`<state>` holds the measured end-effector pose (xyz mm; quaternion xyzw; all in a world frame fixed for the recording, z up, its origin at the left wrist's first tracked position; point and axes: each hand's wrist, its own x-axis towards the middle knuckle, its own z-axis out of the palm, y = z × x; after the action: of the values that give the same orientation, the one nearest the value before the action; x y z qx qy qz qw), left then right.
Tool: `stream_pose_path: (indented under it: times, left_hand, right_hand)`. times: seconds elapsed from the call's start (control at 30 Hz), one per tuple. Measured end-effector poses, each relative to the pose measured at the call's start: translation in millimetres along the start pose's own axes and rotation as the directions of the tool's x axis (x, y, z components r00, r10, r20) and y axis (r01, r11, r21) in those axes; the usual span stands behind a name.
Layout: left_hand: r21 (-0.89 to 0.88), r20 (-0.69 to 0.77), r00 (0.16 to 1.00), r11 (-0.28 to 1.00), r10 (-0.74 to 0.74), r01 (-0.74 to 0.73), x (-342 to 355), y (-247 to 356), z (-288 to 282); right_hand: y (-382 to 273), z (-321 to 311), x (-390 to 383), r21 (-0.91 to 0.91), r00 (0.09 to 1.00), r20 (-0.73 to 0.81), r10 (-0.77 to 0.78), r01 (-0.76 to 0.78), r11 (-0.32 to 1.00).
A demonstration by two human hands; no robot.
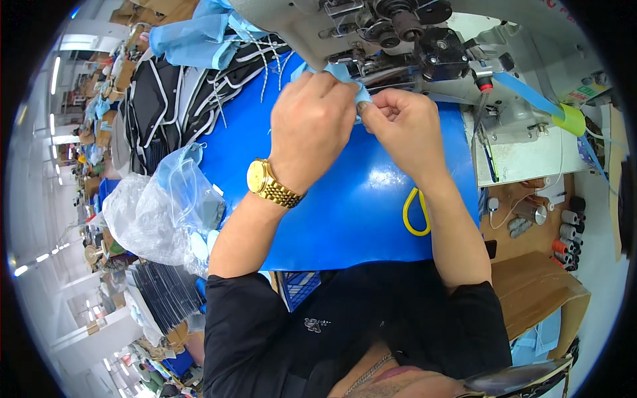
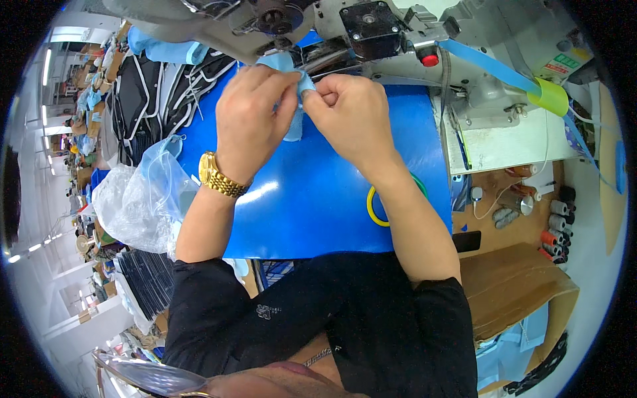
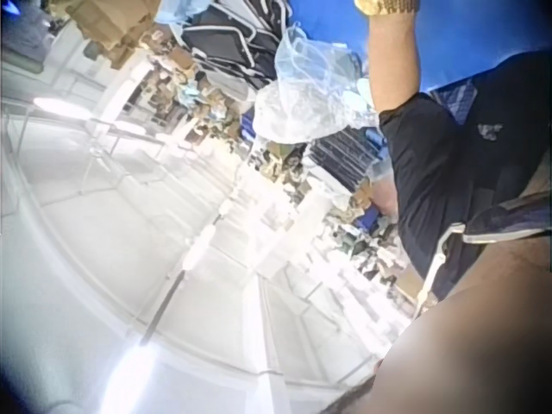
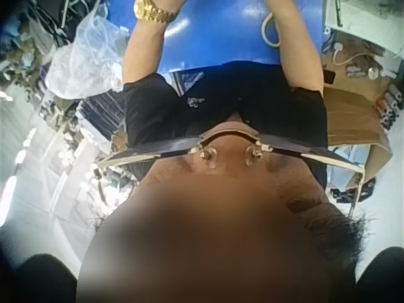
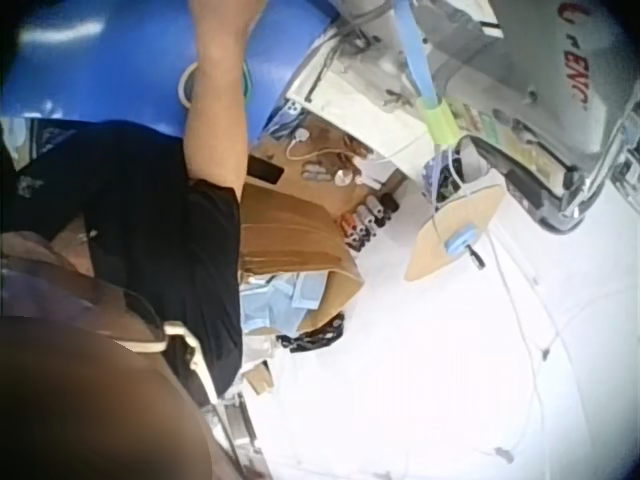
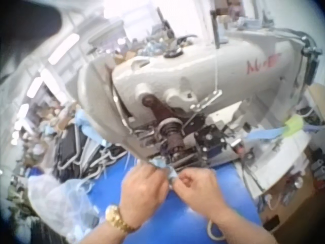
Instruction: Assembling and sewing fabric face masks using a sewing machine at a workshop station.
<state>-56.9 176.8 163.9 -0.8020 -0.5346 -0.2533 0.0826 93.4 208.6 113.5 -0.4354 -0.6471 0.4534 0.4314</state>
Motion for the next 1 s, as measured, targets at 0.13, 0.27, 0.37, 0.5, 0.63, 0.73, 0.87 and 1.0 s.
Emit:
stream_pose_path:
  times: [0.13,0.27,0.37,0.5,0.63,0.73,0.87,1.0]
  left_hand:
    - [0.027,-0.105,0.993,0.998,-0.061,0.064,-8,3,3]
    - [-0.017,-0.149,0.988,1.0,-0.028,0.026,-13,1,7]
    - [-0.032,-0.166,0.986,0.999,0.001,-0.006,-15,3,6]
    - [-0.036,-0.136,0.991,0.999,-0.019,0.015,-15,3,5]
    - [-0.043,-0.141,0.99,0.999,-0.032,0.026,-14,7,6]
    - [-0.034,-0.157,0.985,0.997,-0.07,0.066,-8,9,8]
    - [-0.004,-0.146,0.985,0.996,-0.09,0.09,-8,9,9]
    - [-0.049,-0.188,0.974,0.992,-0.122,0.115,-7,12,13]
  right_hand:
    - [-3,-2,0,-0.039,0.999,0.035,-0.025,0.026,0.999]
    - [0,-3,-1,0.055,0.996,0.086,0.008,-0.012,0.998]
    - [4,0,-3,0.135,0.997,0.072,0.009,-0.018,0.991]
    - [4,-1,-3,0.137,0.997,0.083,-0.01,-0.001,0.991]
    - [3,-1,-5,0.181,0.993,0.112,0.04,-0.06,0.982]
    - [2,-1,-1,0.239,0.997,0.068,0.038,-0.053,0.97]
    - [3,3,-1,0.253,0.997,0.05,0.055,-0.065,0.965]
    - [7,1,1,0.234,0.999,0.051,0.008,-0.02,0.972]
